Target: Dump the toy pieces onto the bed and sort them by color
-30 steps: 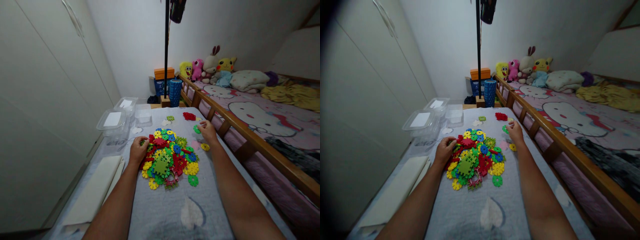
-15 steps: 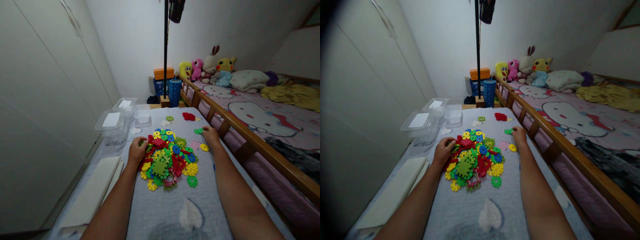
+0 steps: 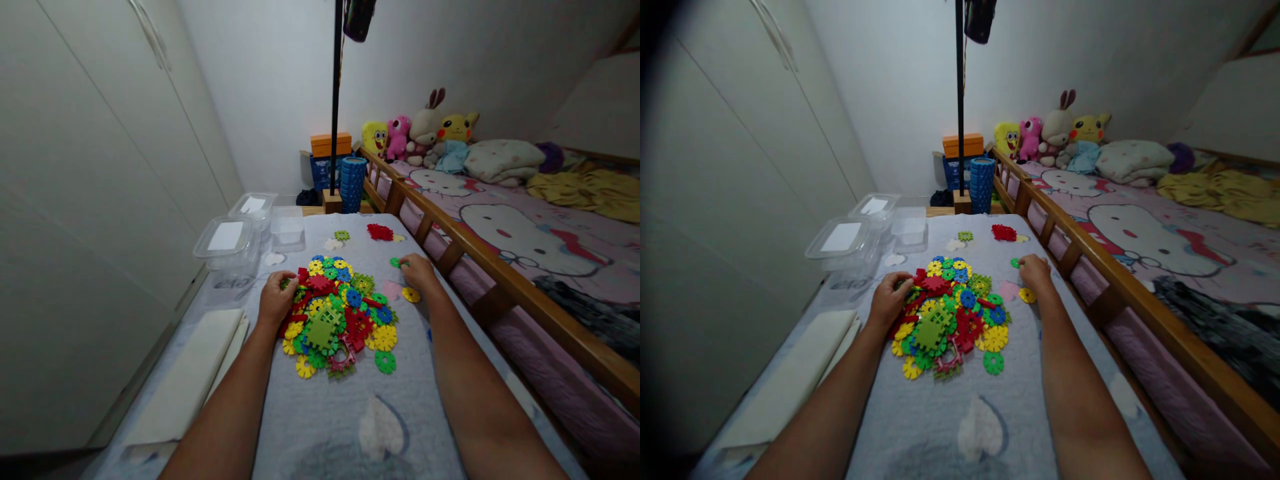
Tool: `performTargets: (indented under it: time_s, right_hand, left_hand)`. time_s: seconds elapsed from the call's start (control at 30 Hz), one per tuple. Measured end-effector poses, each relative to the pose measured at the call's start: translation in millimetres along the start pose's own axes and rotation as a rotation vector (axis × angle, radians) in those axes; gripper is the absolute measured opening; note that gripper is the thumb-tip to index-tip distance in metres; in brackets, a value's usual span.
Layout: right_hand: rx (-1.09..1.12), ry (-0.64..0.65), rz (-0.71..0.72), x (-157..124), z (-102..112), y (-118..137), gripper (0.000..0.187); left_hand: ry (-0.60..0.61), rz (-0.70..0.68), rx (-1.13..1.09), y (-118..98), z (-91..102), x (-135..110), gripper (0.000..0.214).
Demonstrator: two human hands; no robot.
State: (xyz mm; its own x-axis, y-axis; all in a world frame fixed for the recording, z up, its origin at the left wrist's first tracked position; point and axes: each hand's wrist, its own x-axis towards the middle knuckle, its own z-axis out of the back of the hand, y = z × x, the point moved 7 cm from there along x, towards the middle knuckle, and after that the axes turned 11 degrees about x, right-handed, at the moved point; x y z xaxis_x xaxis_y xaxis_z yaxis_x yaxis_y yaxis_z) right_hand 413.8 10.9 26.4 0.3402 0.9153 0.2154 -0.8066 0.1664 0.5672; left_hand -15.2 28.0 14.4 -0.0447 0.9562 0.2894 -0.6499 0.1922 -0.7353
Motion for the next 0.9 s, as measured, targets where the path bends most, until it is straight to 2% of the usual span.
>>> performTargets:
  time_s: [0.07, 0.13, 0.2, 0.3, 0.43, 0.6, 0.73, 0.8, 0.9]
  right_hand:
    - [0.021, 0.069, 0.086, -1.8, -0.8, 22.1, 0.021]
    - [0.072, 0.234, 0.177, -8.5, -11.2, 49.8, 0.019]
    - [0.106, 0.412, 0.205, -19.8, -26.8, 73.3, 0.023]
    - [0.062, 0.520, 0.233, -34.5, -45.0, 95.8, 0.031]
    - [0.068, 0.477, 0.254, -39.1, -49.8, 102.5, 0.019]
    - [0.260, 0.492, 0.107, -37.7, -42.7, 93.4, 0.022]
    - [0.414, 0.502, 0.037, -37.6, -37.0, 90.4, 0.015]
    - [0.503, 0.423, 0.036, -33.3, -31.2, 88.5, 0.013]
    - [0.607, 0.225, 0.046, -24.4, -21.6, 83.3, 0.016]
  left_hand:
    - [-0.006, 0.000, 0.001, -0.1, 0.3, 0.1, 0.028]
    - [-0.008, 0.001, -0.009, -0.1, 0.1, 0.2, 0.027]
    - [-0.012, 0.000, -0.017, -0.5, 0.1, 0.1, 0.026]
    - [-0.016, 0.000, -0.018, -1.4, 0.4, -0.3, 0.026]
    - [-0.015, -0.001, -0.017, -2.6, 1.0, -0.1, 0.025]
    - [-0.018, -0.005, -0.017, -3.4, 1.5, 0.5, 0.024]
    - [-0.016, -0.015, -0.018, -4.5, 1.4, 0.4, 0.025]
    - [-0.018, -0.020, -0.022, -5.6, 1.6, 0.1, 0.024]
    - [-0.024, -0.011, -0.023, -6.5, 2.4, -0.2, 0.023]
